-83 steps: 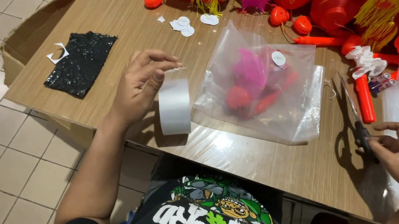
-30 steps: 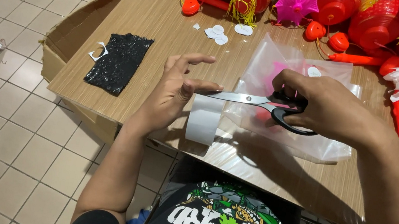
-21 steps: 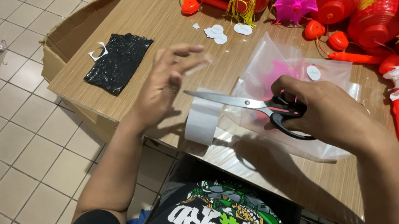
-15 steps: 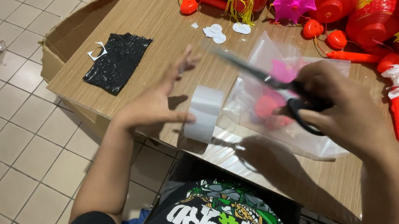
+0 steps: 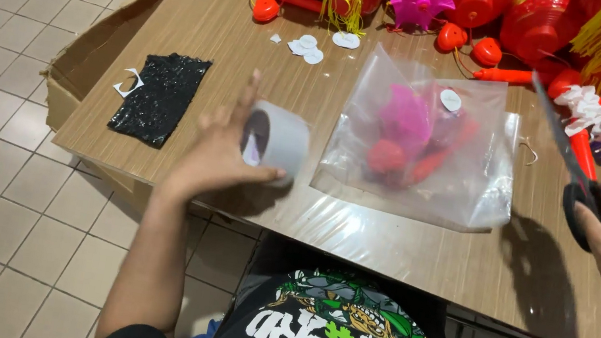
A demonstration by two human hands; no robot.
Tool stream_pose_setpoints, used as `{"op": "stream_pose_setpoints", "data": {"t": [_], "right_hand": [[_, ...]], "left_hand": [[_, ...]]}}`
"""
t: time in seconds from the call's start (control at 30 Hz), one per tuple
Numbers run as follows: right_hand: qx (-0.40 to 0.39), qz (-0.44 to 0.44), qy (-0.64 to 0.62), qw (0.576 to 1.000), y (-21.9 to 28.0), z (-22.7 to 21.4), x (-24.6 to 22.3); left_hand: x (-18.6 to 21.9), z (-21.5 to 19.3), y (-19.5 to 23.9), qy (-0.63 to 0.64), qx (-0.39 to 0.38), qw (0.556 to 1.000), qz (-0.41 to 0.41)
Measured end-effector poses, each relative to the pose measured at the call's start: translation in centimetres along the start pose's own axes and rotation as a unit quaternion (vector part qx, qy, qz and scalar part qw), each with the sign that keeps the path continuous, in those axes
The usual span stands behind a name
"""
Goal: Assembling a red lantern toy by cutting adhesive pads, applying them to components, and joining the lantern body and handle.
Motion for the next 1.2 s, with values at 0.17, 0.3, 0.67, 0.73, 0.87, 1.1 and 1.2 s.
{"op": "stream_pose_setpoints", "data": {"t": [0.17, 0.3, 0.67, 0.73, 0.87, 1.1, 1.2], "right_hand": [[-0.012, 0.119, 0.223, 0.967, 2.3, -1.0, 4.0], [-0.020, 0.135, 0.243, 0.960, 2.8, -0.2, 5.3], [-0.039, 0.088, 0.244, 0.965, 1.9, 2.4, 5.1], [-0.046, 0.084, 0.242, 0.966, 1.8, 2.6, 5.7], [-0.064, 0.024, 0.285, 0.956, 1.5, 3.5, 6.8], [-0.105, 0.100, 0.326, 0.934, 2.4, 4.0, 5.9], [-0.096, 0.052, 0.310, 0.944, 2.1, 3.8, 6.9]], "left_hand": [[-0.7, -1.4, -1.6, -0.202, 0.021, 0.979, 0.002], [-1.3, -0.7, -2.8, -0.251, -0.012, 0.968, -0.022], [0.5, 0.7, -2.0, -0.116, -0.028, 0.992, 0.048], [2.9, 1.4, -1.0, -0.015, -0.043, 0.992, 0.116], [9.1, 2.6, 2.2, 0.289, -0.131, 0.880, 0.353], [12.5, 6.1, 3.8, 0.568, -0.287, 0.672, 0.378], [12.8, 7.4, 3.9, 0.599, -0.320, 0.633, 0.371]]}}
Point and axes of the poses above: each hand's wrist, its own y-axis away from the middle knuckle, its own z-axis out of the palm, x = y × z, the point moved 10 cm from there along -y, towards the middle knuckle, and after that the axes turned 1 degree about y, right-handed, at the moved point
